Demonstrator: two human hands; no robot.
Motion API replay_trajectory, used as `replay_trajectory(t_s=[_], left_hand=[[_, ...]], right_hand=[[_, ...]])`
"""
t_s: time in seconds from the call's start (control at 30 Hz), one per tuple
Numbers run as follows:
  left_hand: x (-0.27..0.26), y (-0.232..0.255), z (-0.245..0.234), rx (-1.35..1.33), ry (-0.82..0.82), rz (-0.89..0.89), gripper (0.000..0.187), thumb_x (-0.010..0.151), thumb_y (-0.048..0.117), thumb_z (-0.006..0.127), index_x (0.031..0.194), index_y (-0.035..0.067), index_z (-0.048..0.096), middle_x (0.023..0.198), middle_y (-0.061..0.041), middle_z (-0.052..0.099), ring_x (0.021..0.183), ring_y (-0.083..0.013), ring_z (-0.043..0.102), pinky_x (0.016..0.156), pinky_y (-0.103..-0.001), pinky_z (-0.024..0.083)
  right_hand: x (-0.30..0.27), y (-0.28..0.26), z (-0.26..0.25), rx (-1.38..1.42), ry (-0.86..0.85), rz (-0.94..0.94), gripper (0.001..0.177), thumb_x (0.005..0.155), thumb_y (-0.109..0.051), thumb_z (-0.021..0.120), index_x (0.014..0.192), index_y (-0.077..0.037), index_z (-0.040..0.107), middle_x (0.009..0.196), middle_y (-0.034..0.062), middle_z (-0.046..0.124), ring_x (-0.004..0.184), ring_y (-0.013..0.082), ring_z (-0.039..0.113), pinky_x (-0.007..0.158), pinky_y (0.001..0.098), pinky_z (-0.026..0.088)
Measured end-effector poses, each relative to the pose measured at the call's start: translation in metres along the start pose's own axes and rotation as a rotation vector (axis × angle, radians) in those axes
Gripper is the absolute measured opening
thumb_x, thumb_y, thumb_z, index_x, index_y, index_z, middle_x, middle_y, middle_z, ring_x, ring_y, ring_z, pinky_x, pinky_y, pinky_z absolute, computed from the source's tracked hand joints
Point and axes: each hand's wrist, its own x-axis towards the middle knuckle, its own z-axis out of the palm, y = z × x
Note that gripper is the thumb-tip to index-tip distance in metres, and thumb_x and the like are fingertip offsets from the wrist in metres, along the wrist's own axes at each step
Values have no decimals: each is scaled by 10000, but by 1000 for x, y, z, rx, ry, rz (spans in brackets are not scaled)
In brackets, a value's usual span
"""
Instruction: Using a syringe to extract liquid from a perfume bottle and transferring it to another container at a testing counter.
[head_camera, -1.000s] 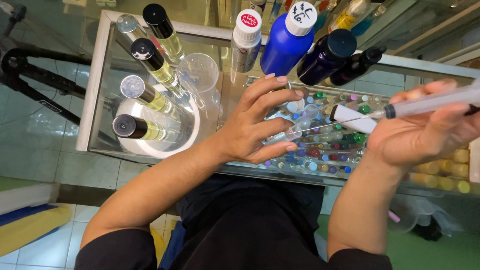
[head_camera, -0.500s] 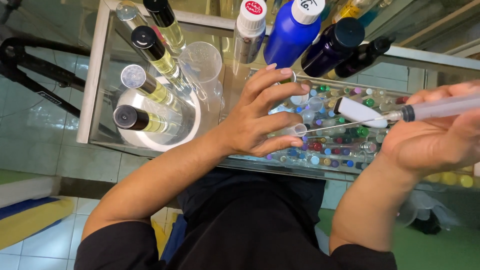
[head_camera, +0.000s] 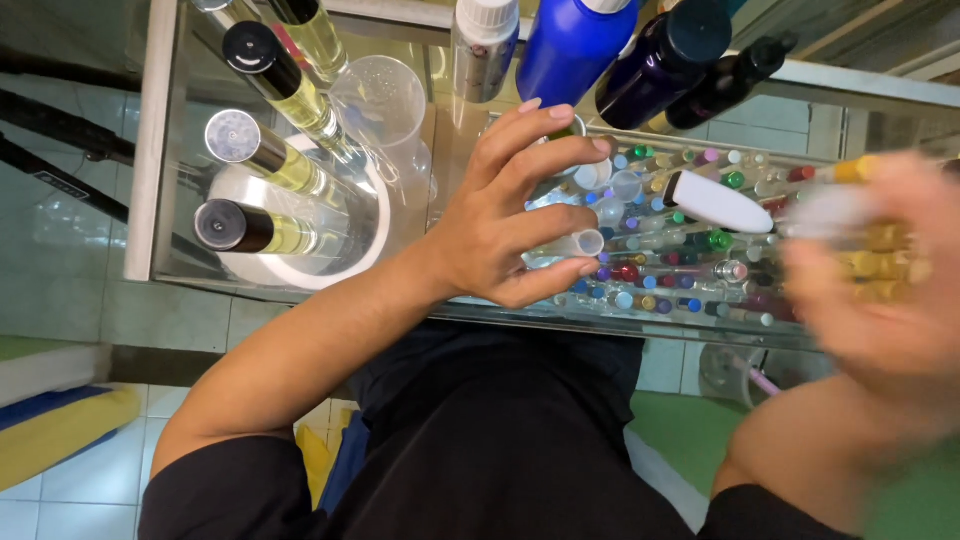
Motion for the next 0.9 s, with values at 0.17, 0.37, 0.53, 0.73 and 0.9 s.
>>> replay_trajectory(t_s=[0.17, 0.37, 0.53, 0.73, 0.9], left_hand=[[0, 2, -4, 14, -10, -13, 313, 1009, 385, 653, 1019, 87, 748, 1368, -186, 541, 1359, -368, 408, 1188, -581, 346], [1, 2, -3, 10, -28, -30, 321, 999, 385, 644, 1029, 78, 731, 1358, -185, 540, 1360, -361, 403, 1188, -586, 369], [3, 3, -4, 9, -22, -38, 281, 976, 358, 639, 956, 80, 670, 1340, -188, 544, 1344, -377, 416, 1172, -600, 389], [2, 2, -2, 11, -10, -31, 286, 999, 350, 617, 927, 79, 675, 1334, -191, 541, 1346, -370, 407, 1177, -589, 385], [0, 0, 0, 19, 1, -10, 281, 1004, 333, 606, 901, 80, 672, 1336, -198, 541, 1348, -365, 404, 1159, -590, 398]], right_hand=[[17, -57, 22, -40, -97, -46, 263, 1046, -111, 804, 1256, 45, 781, 1010, 137, 800, 784, 198, 717, 601, 294, 550], [15, -65, 42, 6, -127, 45, 330, 960, -46, 811, 1287, -15, 774, 1176, 97, 700, 880, 229, 670, 758, 381, 567], [6, -59, 53, -70, -106, 5, 173, 942, -72, 826, 1090, -33, 747, 1076, 62, 774, 1022, 250, 697, 898, 406, 554], [10, -64, 53, -2, -89, 36, 106, 965, -37, 800, 1069, -42, 782, 1100, 77, 775, 1032, 241, 716, 894, 392, 589], [10, -63, 52, 28, -57, 7, 132, 944, -14, 838, 1064, 0, 783, 1084, 115, 735, 1010, 288, 680, 950, 423, 565]])
